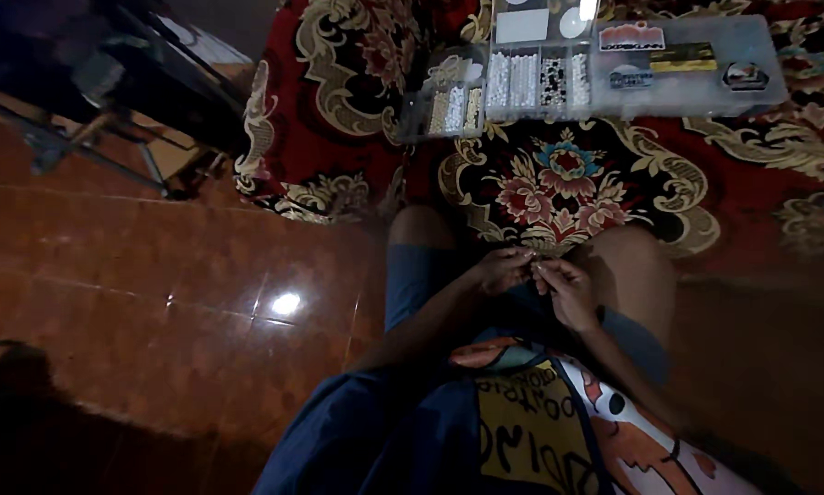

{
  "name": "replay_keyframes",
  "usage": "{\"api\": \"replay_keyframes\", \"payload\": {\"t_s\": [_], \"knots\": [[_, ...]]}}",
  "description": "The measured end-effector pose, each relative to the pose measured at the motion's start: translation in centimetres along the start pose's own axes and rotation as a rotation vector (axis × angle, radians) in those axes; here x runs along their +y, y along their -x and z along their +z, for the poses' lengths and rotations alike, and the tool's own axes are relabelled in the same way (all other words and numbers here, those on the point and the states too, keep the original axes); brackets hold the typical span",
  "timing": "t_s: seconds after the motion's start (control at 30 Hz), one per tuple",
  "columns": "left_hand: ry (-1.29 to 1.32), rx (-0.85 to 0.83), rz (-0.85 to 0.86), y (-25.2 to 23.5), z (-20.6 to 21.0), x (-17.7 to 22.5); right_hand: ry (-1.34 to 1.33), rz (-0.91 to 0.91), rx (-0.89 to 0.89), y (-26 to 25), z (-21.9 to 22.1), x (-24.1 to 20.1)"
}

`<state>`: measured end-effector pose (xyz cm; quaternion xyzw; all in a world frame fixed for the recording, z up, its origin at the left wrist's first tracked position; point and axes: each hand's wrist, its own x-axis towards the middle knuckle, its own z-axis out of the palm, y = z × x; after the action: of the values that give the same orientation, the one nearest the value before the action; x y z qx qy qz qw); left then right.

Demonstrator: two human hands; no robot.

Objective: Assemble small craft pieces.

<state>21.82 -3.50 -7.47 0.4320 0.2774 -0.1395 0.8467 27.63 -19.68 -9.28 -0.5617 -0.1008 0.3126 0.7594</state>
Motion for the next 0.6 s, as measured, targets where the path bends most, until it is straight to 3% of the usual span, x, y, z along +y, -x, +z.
{"api": "replay_keyframes", "payload": {"t_s": [0.6], "knots": [[-0.063,0.03,-0.005,0.08,0.6,0.41,-0.052,0.009,-0.011,-0.13,-0.22,0.42]]}}
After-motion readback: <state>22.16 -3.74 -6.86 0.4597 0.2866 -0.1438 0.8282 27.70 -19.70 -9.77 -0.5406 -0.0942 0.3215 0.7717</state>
